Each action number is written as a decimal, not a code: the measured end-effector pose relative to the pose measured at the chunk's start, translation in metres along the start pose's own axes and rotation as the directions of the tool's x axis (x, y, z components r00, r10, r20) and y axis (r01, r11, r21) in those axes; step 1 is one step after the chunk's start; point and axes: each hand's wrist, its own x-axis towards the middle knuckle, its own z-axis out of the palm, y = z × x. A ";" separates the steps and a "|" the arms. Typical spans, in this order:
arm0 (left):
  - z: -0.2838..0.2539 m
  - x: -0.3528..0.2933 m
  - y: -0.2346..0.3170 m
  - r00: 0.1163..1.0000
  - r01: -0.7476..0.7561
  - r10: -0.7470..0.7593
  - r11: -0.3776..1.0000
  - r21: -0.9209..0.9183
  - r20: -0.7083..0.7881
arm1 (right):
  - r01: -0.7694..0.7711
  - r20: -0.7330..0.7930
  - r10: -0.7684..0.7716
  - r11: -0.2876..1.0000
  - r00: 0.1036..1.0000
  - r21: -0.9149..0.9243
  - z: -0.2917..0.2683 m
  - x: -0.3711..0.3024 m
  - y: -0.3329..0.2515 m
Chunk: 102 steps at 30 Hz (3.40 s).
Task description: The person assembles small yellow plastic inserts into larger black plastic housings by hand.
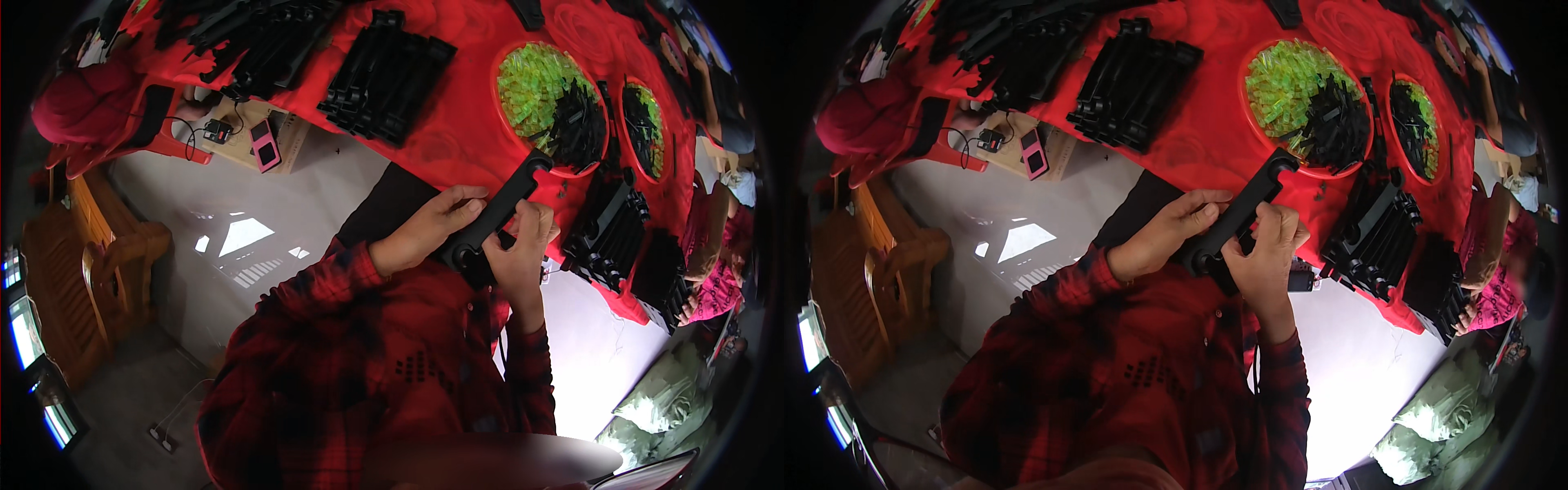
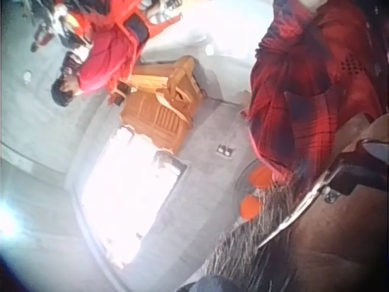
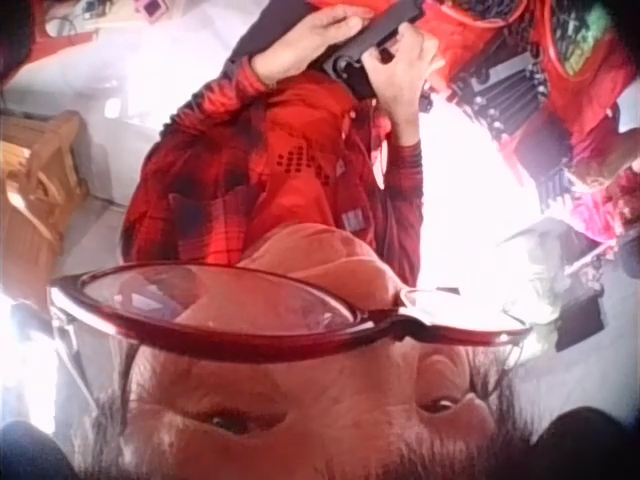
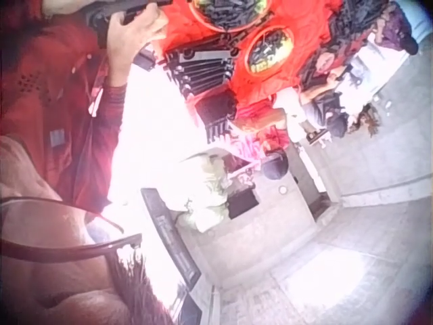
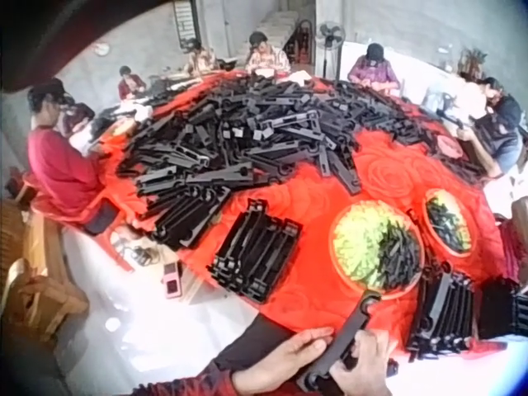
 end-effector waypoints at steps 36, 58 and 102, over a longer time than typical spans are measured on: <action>-0.016 0.008 0.019 0.973 0.195 -0.136 0.916 -0.351 0.185 | -0.019 -0.200 0.107 0.916 0.974 0.401 -0.002 0.008 -0.005; -0.006 0.009 0.003 1.000 0.013 -0.013 1.000 -0.010 0.025 | 0.091 0.074 -0.082 0.987 0.994 -0.129 0.008 0.007 -0.019; -0.022 0.006 0.027 0.955 0.001 0.066 0.974 -0.227 0.289 | 0.058 -0.107 -0.010 0.890 0.994 0.453 -0.024 0.011 -0.028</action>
